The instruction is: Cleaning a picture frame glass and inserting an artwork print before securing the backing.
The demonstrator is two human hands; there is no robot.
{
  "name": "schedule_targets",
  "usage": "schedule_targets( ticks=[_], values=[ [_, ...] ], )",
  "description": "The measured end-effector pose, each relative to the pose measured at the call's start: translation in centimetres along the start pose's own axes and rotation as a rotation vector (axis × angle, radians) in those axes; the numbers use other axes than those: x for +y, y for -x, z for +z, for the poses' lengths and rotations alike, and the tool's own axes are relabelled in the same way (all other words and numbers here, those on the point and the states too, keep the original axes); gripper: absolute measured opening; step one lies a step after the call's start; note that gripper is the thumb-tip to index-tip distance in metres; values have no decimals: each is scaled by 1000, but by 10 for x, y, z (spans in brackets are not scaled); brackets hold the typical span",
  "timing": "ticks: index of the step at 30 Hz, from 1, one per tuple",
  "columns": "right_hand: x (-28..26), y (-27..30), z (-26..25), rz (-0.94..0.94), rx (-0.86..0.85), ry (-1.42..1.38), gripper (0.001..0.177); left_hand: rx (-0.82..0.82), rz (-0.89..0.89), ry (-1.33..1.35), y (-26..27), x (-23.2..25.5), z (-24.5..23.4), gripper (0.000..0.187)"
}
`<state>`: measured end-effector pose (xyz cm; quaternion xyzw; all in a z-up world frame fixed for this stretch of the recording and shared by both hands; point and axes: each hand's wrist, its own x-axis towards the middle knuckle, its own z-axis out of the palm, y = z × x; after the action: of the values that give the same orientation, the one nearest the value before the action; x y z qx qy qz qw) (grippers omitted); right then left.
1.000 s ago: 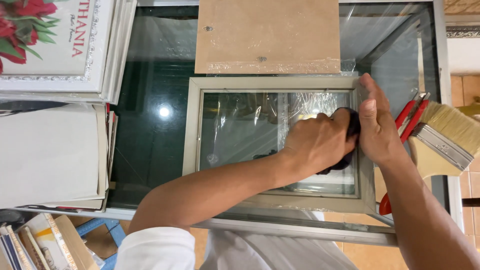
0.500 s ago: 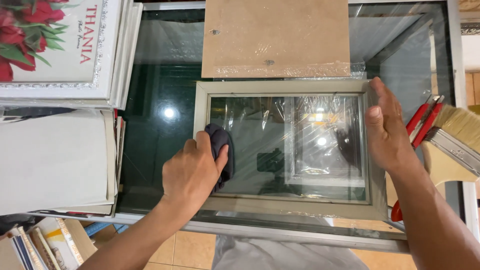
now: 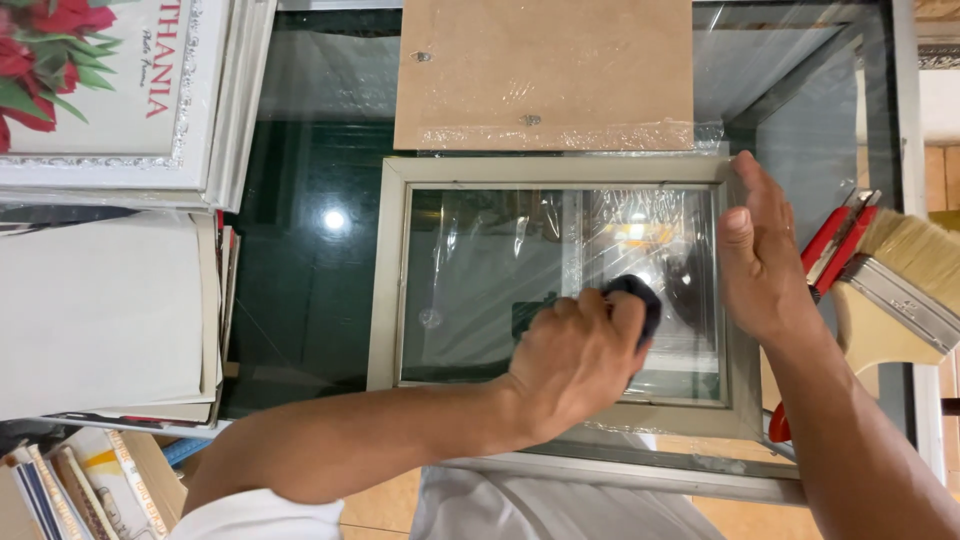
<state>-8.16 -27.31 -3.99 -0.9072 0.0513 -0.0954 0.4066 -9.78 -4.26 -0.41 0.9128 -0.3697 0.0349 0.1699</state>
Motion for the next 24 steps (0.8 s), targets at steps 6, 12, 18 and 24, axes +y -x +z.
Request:
schedule_targets(
  ticks=[6, 12, 18, 24],
  values=[
    [11, 0, 1, -1, -1, -3, 92, -2, 156, 126, -21, 41, 37, 39],
    [8, -1, -1, -2, -11, -23, 92, -19, 286, 202, -12, 25, 25, 34],
    [5, -1, -1, -31, -20, 1, 91, -397, 288, 343, 3, -39, -34, 38],
    [12, 1, 0, -49, -23, 15, 87, -568, 61, 49, 42, -115, -109, 41]
  ],
)
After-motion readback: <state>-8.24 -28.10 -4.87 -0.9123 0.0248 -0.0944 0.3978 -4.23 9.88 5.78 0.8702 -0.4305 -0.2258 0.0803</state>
